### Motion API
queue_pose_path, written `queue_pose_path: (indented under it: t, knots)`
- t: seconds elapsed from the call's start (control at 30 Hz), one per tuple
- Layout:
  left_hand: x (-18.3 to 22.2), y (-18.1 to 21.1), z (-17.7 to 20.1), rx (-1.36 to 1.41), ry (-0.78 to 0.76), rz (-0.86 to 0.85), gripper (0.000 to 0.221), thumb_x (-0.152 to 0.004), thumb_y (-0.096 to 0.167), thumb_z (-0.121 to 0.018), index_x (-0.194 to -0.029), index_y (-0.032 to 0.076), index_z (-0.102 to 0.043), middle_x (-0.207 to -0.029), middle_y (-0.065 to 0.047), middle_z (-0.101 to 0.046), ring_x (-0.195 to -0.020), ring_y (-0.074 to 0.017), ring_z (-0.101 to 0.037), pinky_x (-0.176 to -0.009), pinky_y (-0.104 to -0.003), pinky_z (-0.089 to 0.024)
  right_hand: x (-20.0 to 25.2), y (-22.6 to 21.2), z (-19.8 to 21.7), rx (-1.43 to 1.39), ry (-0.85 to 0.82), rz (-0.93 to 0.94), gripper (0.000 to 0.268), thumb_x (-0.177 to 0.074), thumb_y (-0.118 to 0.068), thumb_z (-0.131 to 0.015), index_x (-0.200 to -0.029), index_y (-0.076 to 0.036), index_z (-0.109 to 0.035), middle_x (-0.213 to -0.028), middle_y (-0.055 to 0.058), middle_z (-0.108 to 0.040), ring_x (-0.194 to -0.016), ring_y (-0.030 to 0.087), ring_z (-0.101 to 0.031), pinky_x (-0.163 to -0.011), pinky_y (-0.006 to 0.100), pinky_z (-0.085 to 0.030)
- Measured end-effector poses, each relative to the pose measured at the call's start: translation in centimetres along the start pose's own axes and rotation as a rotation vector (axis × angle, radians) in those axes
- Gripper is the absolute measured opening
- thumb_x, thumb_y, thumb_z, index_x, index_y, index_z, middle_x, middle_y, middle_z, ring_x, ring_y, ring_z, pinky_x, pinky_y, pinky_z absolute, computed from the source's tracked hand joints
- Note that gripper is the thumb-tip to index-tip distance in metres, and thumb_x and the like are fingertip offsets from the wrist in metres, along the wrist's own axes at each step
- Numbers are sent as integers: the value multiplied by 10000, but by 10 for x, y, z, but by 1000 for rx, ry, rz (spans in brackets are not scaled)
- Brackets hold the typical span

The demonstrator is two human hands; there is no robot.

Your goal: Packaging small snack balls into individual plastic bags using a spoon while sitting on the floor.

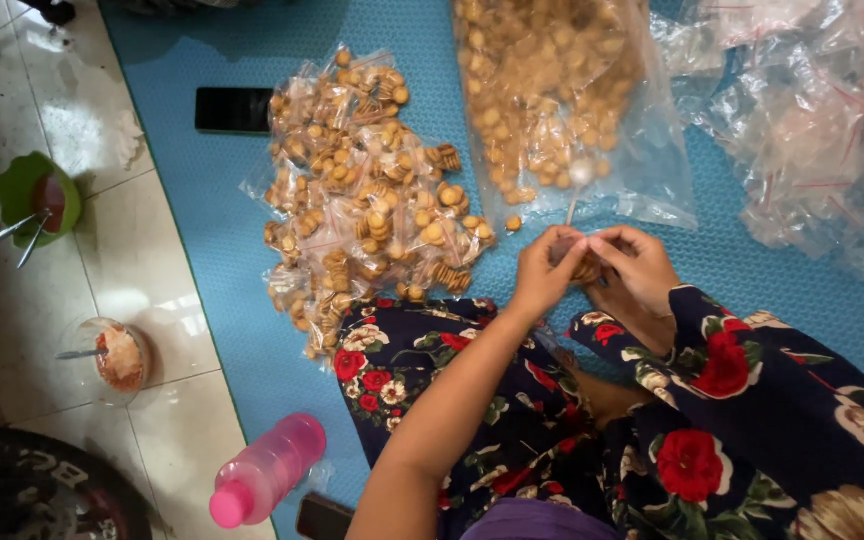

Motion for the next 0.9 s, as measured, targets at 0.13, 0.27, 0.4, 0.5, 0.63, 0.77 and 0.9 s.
queue_pose_path:
  t: [0.13, 0.27, 0.4, 0.5, 0.63, 0.77, 0.9]
  knots:
    - [-2, -7, 0, 10, -26, 10, 101, -1005, 242, -708, -1088, 189, -731, -905, -79, -750, -974, -268, -730, -853, -383, -555, -9, 25, 10, -5, -7, 13, 109, -1024, -172, -721, -1106, -107, -753, -912, 13, -720, -814, 73, -647, -749, 227, -541]
    - [-1, -1, 3, 94, -64, 63, 83, -1034, 239, -682, -1069, 196, -744, -876, -36, -763, -913, -178, -735, -834, -328, -568, 1, 1, 3, -48, 34, 11, 139, -974, -199, -785, -1069, -105, -748, -875, -14, -707, -776, 42, -640, -728, 190, -519]
    - [2, 0, 7, 207, -39, 131, 131, -981, 241, -768, -1082, 158, -759, -898, -61, -769, -894, -118, -719, -852, -300, -570, -6, 10, 11, -31, 28, 10, 117, -962, -186, -805, -1035, -104, -764, -870, 13, -734, -764, 50, -652, -751, 213, -538]
    - [-2, -10, 2, 262, -30, 150, 102, -1025, 239, -718, -1061, 166, -779, -895, -19, -774, -907, -61, -697, -846, -252, -568, -11, 11, 20, -23, 15, 23, 121, -984, -195, -789, -1059, -106, -757, -878, -2, -727, -783, 33, -655, -772, 215, -546]
    - [-1, 27, 15, 296, -60, 125, 147, -1075, 223, -656, -1102, 151, -782, -965, -55, -784, -986, -94, -686, -901, -310, -568, -2, -18, 18, -38, 9, 25, 95, -1026, -179, -749, -1050, -87, -746, -883, 25, -730, -793, 56, -667, -788, 222, -553]
    - [2, 52, 25, 279, -135, 76, 233, -1126, 244, -573, -1154, 140, -779, -1033, -62, -786, -1078, -142, -702, -993, -345, -545, 8, -43, 15, -61, -36, 22, 149, -1081, -191, -676, -1048, -60, -737, -900, 55, -734, -825, 80, -690, -840, 243, -562]
    - [12, 106, 43, 113, -146, 41, 227, -1110, 224, -574, -1140, 131, -779, -1020, -89, -785, -1100, -244, -723, -994, -389, -555, 19, -67, 7, -14, -110, 44, 212, -1120, -190, -615, -1054, -35, -743, -908, 47, -727, -848, 88, -661, -881, 292, -554]
Point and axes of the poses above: each hand's wrist, its own x-axis away from the middle knuckle, its own z-axis out of the back of the hand, y = z × x, the point moved 4 cm from there along -x, towards the middle knuckle
